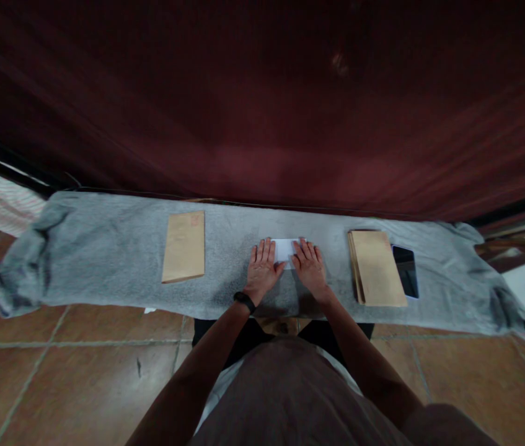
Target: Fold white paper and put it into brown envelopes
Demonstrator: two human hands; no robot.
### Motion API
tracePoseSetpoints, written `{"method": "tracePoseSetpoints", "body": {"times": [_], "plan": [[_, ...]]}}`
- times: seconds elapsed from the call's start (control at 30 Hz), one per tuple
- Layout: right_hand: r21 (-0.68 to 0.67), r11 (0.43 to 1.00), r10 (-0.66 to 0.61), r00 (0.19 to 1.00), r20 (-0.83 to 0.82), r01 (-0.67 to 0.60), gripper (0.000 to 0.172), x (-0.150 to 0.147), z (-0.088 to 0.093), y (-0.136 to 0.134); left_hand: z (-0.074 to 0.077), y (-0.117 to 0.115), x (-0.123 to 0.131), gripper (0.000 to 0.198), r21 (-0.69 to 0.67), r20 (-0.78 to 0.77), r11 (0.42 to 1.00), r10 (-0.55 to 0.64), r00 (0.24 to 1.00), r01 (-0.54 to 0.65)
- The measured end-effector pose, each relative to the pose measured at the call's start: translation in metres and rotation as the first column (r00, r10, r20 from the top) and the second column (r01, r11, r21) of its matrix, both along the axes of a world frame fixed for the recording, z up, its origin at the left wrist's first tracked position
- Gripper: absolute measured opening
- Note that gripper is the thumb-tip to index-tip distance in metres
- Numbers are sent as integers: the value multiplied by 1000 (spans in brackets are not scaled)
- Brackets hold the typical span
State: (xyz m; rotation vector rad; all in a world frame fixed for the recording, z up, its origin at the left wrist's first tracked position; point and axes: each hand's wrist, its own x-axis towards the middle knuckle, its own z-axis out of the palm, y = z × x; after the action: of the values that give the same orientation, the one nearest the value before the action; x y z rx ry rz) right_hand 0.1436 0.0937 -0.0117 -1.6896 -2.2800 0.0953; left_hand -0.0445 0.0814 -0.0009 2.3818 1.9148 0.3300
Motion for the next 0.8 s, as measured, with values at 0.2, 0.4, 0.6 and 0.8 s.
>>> {"method": "tracePoseSetpoints", "body": {"times": [0.2, 0.4, 0.6, 0.8], "plan": [[-17, 1000, -16, 1000, 12, 16, 53, -3, 2, -1, 7, -7, 7, 64, 26, 21, 999, -19, 1000, 18], [-72, 997, -3, 999, 49, 6, 53, -2, 6, -1, 9, -26, 35, 65, 12, 45, 974, -226, 973, 226], [-55, 998, -11, 999, 44, 13, 53, -3, 7, -1, -1, -34, 27, 71, -30, 34, 986, -160, 986, 161], [-44, 998, -38, 999, 13, 38, 52, -5, 6, 0, 4, -42, 10, 69, -44, 13, 994, -102, 995, 103]]}}
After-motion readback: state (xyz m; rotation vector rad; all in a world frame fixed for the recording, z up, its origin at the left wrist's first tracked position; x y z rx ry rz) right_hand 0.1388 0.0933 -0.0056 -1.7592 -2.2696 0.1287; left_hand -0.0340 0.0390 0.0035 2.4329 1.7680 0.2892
